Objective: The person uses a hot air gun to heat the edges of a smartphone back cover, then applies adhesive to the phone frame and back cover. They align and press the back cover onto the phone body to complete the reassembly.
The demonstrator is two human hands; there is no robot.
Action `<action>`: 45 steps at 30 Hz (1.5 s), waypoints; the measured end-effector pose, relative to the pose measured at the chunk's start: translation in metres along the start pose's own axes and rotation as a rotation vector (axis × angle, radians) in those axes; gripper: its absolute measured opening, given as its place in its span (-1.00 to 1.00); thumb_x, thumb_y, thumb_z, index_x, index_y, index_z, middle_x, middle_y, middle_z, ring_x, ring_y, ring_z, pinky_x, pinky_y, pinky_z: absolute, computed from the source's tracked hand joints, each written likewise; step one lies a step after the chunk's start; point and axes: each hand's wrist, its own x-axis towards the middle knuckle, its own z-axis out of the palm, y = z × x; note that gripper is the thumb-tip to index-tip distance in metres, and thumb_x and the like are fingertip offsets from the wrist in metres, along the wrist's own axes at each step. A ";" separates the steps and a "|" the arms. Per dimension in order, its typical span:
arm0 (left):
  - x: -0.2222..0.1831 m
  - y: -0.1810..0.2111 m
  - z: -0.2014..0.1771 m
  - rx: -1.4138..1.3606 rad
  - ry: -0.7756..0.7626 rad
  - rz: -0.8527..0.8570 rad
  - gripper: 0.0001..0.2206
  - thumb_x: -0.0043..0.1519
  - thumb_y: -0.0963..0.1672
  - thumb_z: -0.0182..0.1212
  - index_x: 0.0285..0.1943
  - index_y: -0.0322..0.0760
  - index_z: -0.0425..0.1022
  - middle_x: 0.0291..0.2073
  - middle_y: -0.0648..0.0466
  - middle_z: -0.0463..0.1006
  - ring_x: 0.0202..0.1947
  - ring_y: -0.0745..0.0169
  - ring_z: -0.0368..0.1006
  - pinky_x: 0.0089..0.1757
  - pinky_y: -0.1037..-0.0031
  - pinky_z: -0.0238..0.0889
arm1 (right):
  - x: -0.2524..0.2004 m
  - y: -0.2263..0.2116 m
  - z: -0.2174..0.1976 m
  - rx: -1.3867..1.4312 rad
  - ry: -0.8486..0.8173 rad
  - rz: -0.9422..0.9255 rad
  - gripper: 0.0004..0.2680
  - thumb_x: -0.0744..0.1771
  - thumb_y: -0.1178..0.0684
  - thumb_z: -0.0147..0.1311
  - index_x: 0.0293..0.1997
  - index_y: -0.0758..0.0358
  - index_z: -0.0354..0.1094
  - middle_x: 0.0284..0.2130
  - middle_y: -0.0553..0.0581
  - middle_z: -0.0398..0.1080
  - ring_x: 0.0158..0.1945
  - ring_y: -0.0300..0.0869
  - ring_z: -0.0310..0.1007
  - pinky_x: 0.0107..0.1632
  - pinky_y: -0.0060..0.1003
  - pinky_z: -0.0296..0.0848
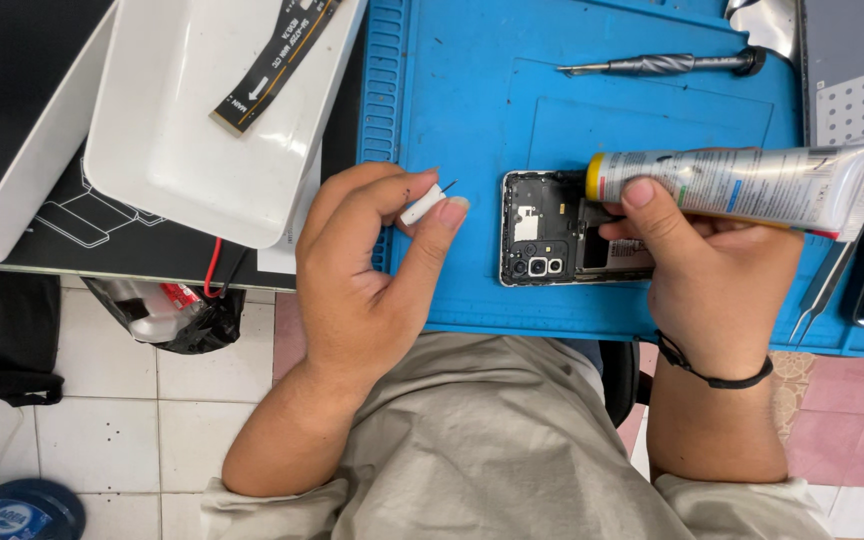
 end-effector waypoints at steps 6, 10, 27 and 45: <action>-0.001 0.000 0.001 0.010 0.002 -0.003 -0.83 0.37 -0.22 0.41 0.06 -0.44 0.54 -0.09 0.00 0.52 -0.25 0.39 0.48 -0.18 0.62 0.41 | 0.002 -0.006 0.006 0.017 -0.018 -0.029 -0.84 0.40 0.21 0.27 0.01 0.51 0.40 -0.13 0.25 0.53 -0.15 -0.15 0.59 -0.12 -0.26 0.66; -0.002 0.001 0.001 0.000 0.000 -0.014 -0.83 0.38 -0.22 0.40 0.04 -0.44 0.53 -0.07 -0.01 0.52 -0.22 0.38 0.50 -0.15 0.61 0.42 | 0.001 -0.011 0.007 -0.054 -0.025 0.025 -0.84 0.38 0.20 0.28 -0.03 0.50 0.43 -0.16 0.23 0.55 -0.23 -0.21 0.57 -0.17 -0.34 0.62; -0.003 -0.002 0.001 0.009 -0.008 -0.022 -0.81 0.38 -0.23 0.38 0.11 -0.45 0.52 -0.04 -0.03 0.51 -0.15 0.35 0.50 -0.10 0.61 0.42 | 0.006 -0.006 -0.016 -0.065 0.009 -0.001 -0.85 0.39 0.20 0.28 -0.05 0.51 0.43 -0.19 0.23 0.54 -0.29 -0.22 0.54 -0.21 -0.35 0.61; -0.006 -0.005 0.003 -0.010 0.000 -0.043 -0.79 0.38 -0.25 0.38 0.14 -0.46 0.51 0.00 -0.04 0.47 -0.12 0.37 0.47 -0.07 0.63 0.40 | 0.008 0.000 -0.039 -0.014 0.007 -0.069 -0.86 0.43 0.21 0.27 -0.01 0.53 0.43 -0.18 0.27 0.54 -0.27 -0.19 0.56 -0.20 -0.33 0.61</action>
